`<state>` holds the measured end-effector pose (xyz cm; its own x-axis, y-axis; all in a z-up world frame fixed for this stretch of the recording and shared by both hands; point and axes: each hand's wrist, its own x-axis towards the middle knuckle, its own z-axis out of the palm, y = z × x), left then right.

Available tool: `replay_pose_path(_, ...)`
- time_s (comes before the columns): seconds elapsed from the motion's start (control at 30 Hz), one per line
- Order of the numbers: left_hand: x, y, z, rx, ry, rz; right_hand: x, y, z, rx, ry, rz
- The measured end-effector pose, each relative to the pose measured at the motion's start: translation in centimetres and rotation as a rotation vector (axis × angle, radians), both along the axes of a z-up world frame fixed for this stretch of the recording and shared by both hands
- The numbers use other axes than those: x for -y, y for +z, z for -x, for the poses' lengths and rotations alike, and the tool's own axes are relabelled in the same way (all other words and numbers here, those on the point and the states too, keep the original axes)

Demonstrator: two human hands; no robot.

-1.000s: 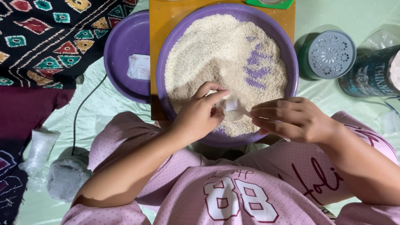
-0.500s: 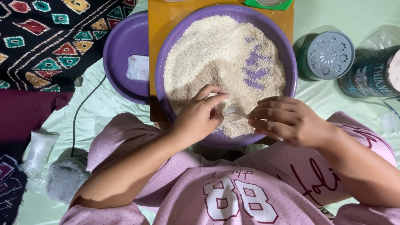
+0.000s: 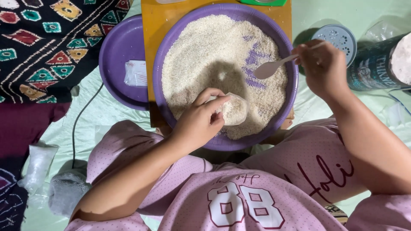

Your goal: Measuring rice using a scoop and spoon and filling small plastic bags.

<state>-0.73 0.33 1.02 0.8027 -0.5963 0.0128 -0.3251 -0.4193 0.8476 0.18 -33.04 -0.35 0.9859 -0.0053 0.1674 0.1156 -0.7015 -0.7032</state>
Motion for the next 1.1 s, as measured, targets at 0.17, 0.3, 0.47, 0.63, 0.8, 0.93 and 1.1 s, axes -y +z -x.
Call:
replay_pose_path(0.17, -0.2, 0.2, 0.0, 0.009, -0.029, 0.003, -0.5, -3.5, -1.2, -0.161, -0.089, -0.021)
replay_pose_path(0.3, -0.3, -0.2, 0.1, 0.025, -0.031, -0.003, 0.0, -6.9, -1.8, -0.259, -0.145, -0.059)
replay_pose_path(0.47, -0.3, 0.2, 0.1, 0.031, -0.029, -0.014, -1.1, -7.9, -2.6, -0.417, -0.193, -0.145)
replay_pose_path(0.63, -0.3, 0.7, -0.1, 0.014, -0.03, -0.027, -1.4, -8.6, -2.5, -0.507, -0.242, -0.281)
replay_pose_path(0.8, -0.3, 0.3, -0.2, -0.039, -0.028, -0.029, -0.2, -9.9, -3.0, -0.582, -0.302, -0.439)
replay_pose_path(0.93, -0.3, 0.9, -0.3, -0.067, -0.023, -0.017, -0.3, -7.1, -3.3, -0.593, -0.331, -0.524)
replay_pose_path(1.1, -0.4, 0.8, -0.3, -0.049, -0.016, -0.013, -0.6, -3.1, -3.4, -0.537, -0.337, -0.692)
